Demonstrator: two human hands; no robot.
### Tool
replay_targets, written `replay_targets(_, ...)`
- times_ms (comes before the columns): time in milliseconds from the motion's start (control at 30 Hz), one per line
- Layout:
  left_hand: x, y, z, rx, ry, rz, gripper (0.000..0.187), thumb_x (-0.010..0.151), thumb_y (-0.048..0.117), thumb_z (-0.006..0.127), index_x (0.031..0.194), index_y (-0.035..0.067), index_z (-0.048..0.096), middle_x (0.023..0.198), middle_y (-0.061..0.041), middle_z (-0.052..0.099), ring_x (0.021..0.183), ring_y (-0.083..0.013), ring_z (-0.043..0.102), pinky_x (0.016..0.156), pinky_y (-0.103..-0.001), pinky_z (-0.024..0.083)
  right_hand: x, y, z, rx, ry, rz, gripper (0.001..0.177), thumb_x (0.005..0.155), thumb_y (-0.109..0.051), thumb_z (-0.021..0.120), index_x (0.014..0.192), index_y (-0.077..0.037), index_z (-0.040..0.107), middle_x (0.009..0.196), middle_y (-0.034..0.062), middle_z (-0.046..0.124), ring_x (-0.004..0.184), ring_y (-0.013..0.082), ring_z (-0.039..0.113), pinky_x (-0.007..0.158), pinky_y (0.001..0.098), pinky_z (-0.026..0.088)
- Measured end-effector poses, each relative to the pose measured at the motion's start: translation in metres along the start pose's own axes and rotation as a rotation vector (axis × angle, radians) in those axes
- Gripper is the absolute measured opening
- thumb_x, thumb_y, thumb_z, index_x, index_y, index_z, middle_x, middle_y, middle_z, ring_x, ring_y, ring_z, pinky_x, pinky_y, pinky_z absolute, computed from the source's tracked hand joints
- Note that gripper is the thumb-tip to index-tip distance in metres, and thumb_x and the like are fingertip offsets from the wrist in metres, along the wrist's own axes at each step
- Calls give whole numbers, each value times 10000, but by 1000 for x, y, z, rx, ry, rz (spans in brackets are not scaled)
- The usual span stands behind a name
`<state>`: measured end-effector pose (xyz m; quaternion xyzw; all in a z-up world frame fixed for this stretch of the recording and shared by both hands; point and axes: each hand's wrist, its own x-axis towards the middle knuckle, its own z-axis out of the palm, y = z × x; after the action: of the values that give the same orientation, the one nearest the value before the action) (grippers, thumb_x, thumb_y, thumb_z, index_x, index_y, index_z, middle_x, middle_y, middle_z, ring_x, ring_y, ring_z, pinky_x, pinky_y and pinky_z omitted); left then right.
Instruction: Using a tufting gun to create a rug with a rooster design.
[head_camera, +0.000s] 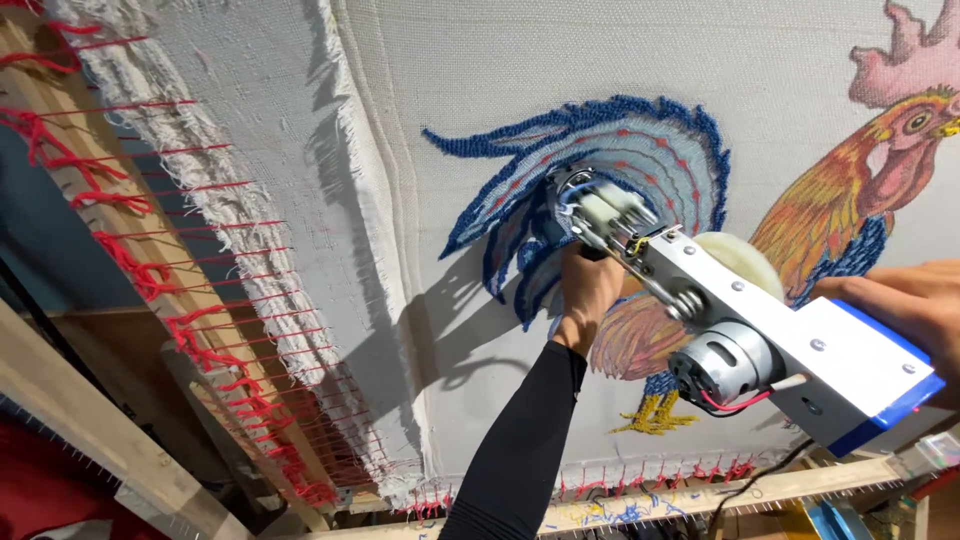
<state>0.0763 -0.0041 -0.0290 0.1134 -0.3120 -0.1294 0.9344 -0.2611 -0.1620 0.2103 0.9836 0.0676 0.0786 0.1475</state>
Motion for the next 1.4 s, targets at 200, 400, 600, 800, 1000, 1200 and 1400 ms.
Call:
replay_targets(200,-7,10,34,1051,327,69,234,965,164,722,816,-1,646,763,-38,704,675,-135,573,650,-349,470,7,3,-6,-148,30,60,908,539,-543,890,1367,-277,627,1057,-13,765,972,143,783,938,318,601)
replay_targets(400,-16,29,50,1322,272,219,205,905,168,735,881,-9,634,811,-100,733,741,-238,697,714,-343,530,13,2,-12,-193,6,-48,955,492,-539,914,1360,-284,612,1012,-17,756,958,138,779,939,366,583)
replay_targets(600,-20,17,18,1475,280,315,205,904,132,719,961,-39,621,901,-167,720,851,-303,691,802,-379,530,5,-14,-17,-246,37,-7,916,579,-563,868,1403,-269,600,962,-36,752,905,112,779,893,320,599)
replay_targets(800,-53,43,62,1321,391,228,288,880,221,793,912,-5,616,850,-149,729,790,-282,694,754,-380,532,-17,-36,-33,-350,-236,101,1190,551,-676,890,1598,-372,415,956,-89,726,872,68,714,861,260,596)
replay_targets(1000,-109,89,118,1240,186,20,193,943,172,685,899,-13,715,863,-114,783,727,-136,727,670,-292,543,-63,72,50,278,-30,-229,1149,520,-513,955,1520,-169,504,996,-16,730,884,122,715,786,330,561)
replay_targets(1200,-132,131,168,836,-258,-295,280,887,-21,540,1094,-15,729,1086,-121,777,651,-91,591,616,-253,534,-110,37,216,862,182,676,415,903,-91,774,1301,4,703,1031,220,717,839,322,783,790,444,621)
replay_targets(1400,-141,136,165,501,-421,-559,285,923,54,686,1195,-25,703,1101,-135,772,813,-137,720,618,-271,518,-128,12,254,1084,222,763,385,847,-66,809,1207,-27,676,1051,195,773,943,324,764,830,467,604)
